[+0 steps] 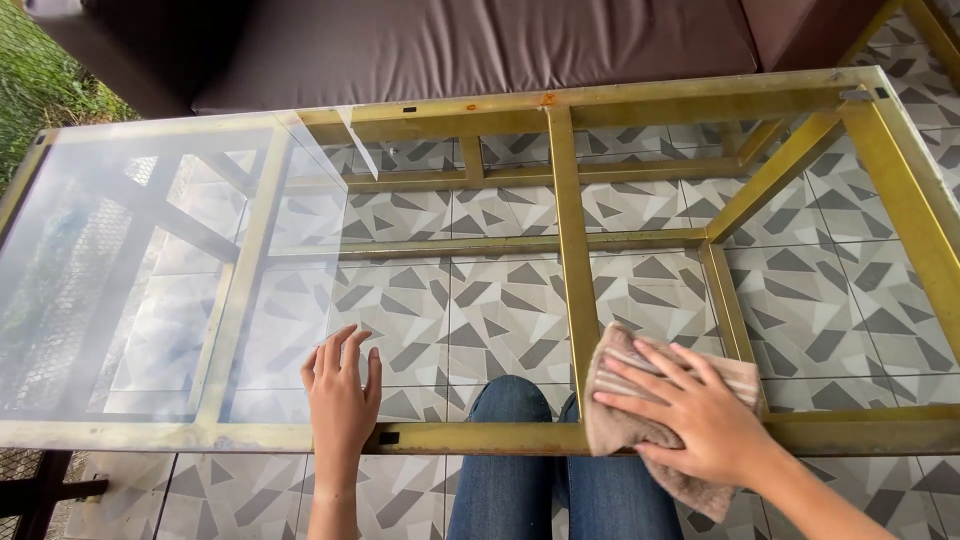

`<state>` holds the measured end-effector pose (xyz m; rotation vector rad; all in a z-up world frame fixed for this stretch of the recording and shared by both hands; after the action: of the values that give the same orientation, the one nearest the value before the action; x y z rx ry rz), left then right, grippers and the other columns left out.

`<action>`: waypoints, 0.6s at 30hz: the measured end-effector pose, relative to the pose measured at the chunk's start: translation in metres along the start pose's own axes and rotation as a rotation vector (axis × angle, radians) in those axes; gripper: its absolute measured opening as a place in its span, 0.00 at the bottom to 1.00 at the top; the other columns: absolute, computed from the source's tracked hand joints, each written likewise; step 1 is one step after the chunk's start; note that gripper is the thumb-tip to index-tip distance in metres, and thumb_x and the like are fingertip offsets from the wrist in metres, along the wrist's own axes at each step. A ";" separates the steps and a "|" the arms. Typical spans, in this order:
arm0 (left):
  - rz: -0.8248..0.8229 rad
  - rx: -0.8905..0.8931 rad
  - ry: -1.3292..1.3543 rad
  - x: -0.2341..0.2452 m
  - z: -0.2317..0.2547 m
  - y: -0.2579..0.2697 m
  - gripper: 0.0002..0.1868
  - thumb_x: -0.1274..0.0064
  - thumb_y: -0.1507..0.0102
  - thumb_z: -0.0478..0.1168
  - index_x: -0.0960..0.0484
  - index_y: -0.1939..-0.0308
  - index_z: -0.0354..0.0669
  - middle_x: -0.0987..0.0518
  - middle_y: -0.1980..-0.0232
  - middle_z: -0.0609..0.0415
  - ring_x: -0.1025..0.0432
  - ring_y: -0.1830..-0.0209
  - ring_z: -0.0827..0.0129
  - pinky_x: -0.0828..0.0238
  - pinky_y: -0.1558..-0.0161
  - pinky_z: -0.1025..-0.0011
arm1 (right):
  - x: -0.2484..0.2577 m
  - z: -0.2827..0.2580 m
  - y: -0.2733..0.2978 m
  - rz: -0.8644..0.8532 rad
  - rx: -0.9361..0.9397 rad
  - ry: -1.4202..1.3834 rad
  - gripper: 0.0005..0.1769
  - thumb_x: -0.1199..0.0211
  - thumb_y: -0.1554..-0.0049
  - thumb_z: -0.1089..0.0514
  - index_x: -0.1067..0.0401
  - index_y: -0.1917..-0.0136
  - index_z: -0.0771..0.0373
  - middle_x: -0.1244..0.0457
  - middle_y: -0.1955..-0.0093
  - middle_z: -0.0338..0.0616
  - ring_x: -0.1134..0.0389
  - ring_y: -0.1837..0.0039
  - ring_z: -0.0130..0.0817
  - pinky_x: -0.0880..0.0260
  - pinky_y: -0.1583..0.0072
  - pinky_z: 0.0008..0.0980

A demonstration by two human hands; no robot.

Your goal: The person wipes the gold metal frame of a glass-top table with a cloth. They systematically clean the frame's edges and crossbars while sitting on the floor.

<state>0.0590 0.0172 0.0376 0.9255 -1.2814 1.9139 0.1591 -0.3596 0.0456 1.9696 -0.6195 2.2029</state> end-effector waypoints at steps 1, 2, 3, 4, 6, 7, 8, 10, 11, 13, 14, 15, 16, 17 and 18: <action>-0.006 -0.001 0.004 -0.001 -0.001 0.002 0.11 0.55 0.29 0.41 0.23 0.44 0.48 0.23 0.40 0.53 0.28 0.41 0.61 0.43 0.33 0.58 | -0.002 0.012 0.009 -0.006 -0.004 -0.001 0.47 0.45 0.50 0.25 0.53 0.21 0.30 0.62 0.15 0.29 0.65 0.16 0.41 0.66 0.22 0.53; -0.003 0.002 -0.008 -0.001 -0.001 0.001 0.11 0.55 0.29 0.41 0.23 0.44 0.48 0.24 0.40 0.53 0.28 0.41 0.62 0.43 0.32 0.58 | -0.005 0.030 0.017 -0.025 -0.058 0.018 0.45 0.48 0.49 0.26 0.54 0.21 0.29 0.62 0.15 0.28 0.65 0.16 0.41 0.67 0.23 0.53; 0.000 0.004 -0.019 -0.001 -0.001 0.001 0.11 0.55 0.29 0.41 0.23 0.44 0.48 0.24 0.39 0.54 0.28 0.40 0.62 0.44 0.32 0.57 | -0.007 0.049 0.026 -0.043 -0.111 0.037 0.43 0.52 0.47 0.27 0.56 0.21 0.28 0.63 0.15 0.27 0.65 0.16 0.40 0.67 0.23 0.53; 0.003 0.000 -0.018 -0.002 -0.001 0.001 0.11 0.55 0.29 0.41 0.23 0.44 0.48 0.24 0.39 0.54 0.28 0.40 0.62 0.44 0.32 0.57 | -0.012 0.064 0.026 -0.041 -0.114 0.041 0.43 0.52 0.47 0.27 0.56 0.21 0.28 0.63 0.15 0.27 0.65 0.16 0.40 0.67 0.23 0.53; 0.006 0.003 -0.040 -0.004 -0.003 0.002 0.11 0.54 0.29 0.42 0.23 0.45 0.48 0.23 0.39 0.54 0.28 0.40 0.62 0.43 0.32 0.56 | -0.024 0.103 0.029 -0.076 -0.242 0.028 0.37 0.61 0.43 0.28 0.56 0.21 0.27 0.62 0.15 0.26 0.64 0.17 0.40 0.66 0.24 0.53; 0.011 -0.001 -0.038 -0.004 -0.003 0.002 0.11 0.54 0.29 0.42 0.23 0.45 0.48 0.23 0.39 0.54 0.28 0.40 0.62 0.43 0.32 0.56 | -0.026 0.116 0.020 -0.072 -0.245 0.032 0.37 0.61 0.43 0.28 0.56 0.21 0.27 0.62 0.15 0.26 0.64 0.17 0.40 0.66 0.24 0.53; 0.007 0.005 -0.046 -0.006 -0.004 0.002 0.11 0.54 0.29 0.42 0.23 0.44 0.49 0.23 0.39 0.54 0.28 0.40 0.62 0.43 0.32 0.56 | -0.029 0.133 0.012 -0.081 -0.307 0.010 0.37 0.61 0.43 0.28 0.55 0.21 0.27 0.61 0.15 0.26 0.62 0.17 0.42 0.63 0.25 0.55; 0.010 0.011 -0.053 -0.007 -0.006 0.002 0.11 0.54 0.30 0.43 0.23 0.44 0.49 0.23 0.39 0.55 0.28 0.40 0.63 0.43 0.31 0.56 | -0.033 0.159 -0.010 -0.084 -0.366 -0.008 0.37 0.60 0.43 0.29 0.54 0.22 0.27 0.60 0.16 0.25 0.61 0.17 0.44 0.61 0.26 0.58; 0.009 0.012 -0.047 -0.008 -0.007 0.002 0.12 0.55 0.30 0.43 0.23 0.44 0.50 0.23 0.39 0.55 0.28 0.40 0.63 0.43 0.32 0.57 | -0.030 0.168 -0.025 -0.033 -0.391 -0.012 0.35 0.59 0.42 0.30 0.50 0.22 0.28 0.57 0.16 0.28 0.58 0.18 0.45 0.58 0.28 0.56; 0.015 0.016 -0.046 -0.009 -0.008 0.002 0.12 0.55 0.30 0.43 0.23 0.44 0.50 0.23 0.40 0.56 0.28 0.40 0.63 0.44 0.32 0.58 | -0.032 0.183 -0.055 0.023 -0.410 -0.018 0.33 0.57 0.42 0.32 0.47 0.23 0.29 0.54 0.17 0.31 0.55 0.18 0.47 0.56 0.30 0.54; 0.017 0.015 -0.042 -0.008 -0.008 0.002 0.11 0.55 0.30 0.43 0.23 0.45 0.51 0.23 0.40 0.56 0.28 0.41 0.63 0.43 0.32 0.59 | -0.036 0.189 -0.069 0.031 -0.451 -0.016 0.33 0.56 0.42 0.31 0.46 0.24 0.28 0.54 0.18 0.29 0.55 0.18 0.45 0.58 0.29 0.52; 0.018 0.014 -0.039 -0.007 -0.008 0.002 0.11 0.55 0.30 0.43 0.22 0.45 0.51 0.23 0.41 0.56 0.28 0.42 0.63 0.43 0.33 0.59 | -0.040 0.196 -0.082 0.038 -0.493 -0.014 0.32 0.56 0.42 0.30 0.45 0.25 0.27 0.53 0.18 0.27 0.56 0.19 0.43 0.60 0.29 0.50; 0.022 0.013 -0.043 -0.008 -0.009 0.002 0.11 0.55 0.30 0.43 0.22 0.45 0.51 0.23 0.41 0.56 0.28 0.42 0.63 0.43 0.33 0.59 | -0.044 0.194 -0.095 0.042 -0.491 -0.015 0.32 0.56 0.42 0.30 0.45 0.25 0.27 0.53 0.18 0.27 0.56 0.19 0.43 0.60 0.29 0.50; 0.015 0.018 -0.040 -0.010 -0.010 0.003 0.11 0.55 0.30 0.43 0.22 0.45 0.51 0.23 0.41 0.56 0.28 0.42 0.63 0.43 0.33 0.59 | -0.048 0.194 -0.107 0.047 -0.508 -0.006 0.33 0.55 0.43 0.30 0.46 0.25 0.26 0.54 0.18 0.27 0.57 0.18 0.45 0.59 0.30 0.54; 0.006 0.020 -0.036 -0.011 -0.011 0.003 0.11 0.55 0.30 0.43 0.22 0.45 0.50 0.23 0.41 0.56 0.27 0.43 0.63 0.43 0.33 0.59 | -0.052 0.194 -0.118 0.050 -0.529 0.001 0.33 0.54 0.43 0.30 0.47 0.24 0.25 0.55 0.17 0.26 0.57 0.18 0.46 0.59 0.31 0.57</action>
<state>0.0601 0.0254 0.0241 0.9720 -1.2887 1.9260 0.3875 -0.3169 0.0342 1.6857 -1.1227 1.8086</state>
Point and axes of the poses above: each hand's wrist, its own y-axis away from the middle knuckle, its own x-axis out of the back of the hand, z = x × y, the point moved 7 cm from there along -y, towards the middle knuckle
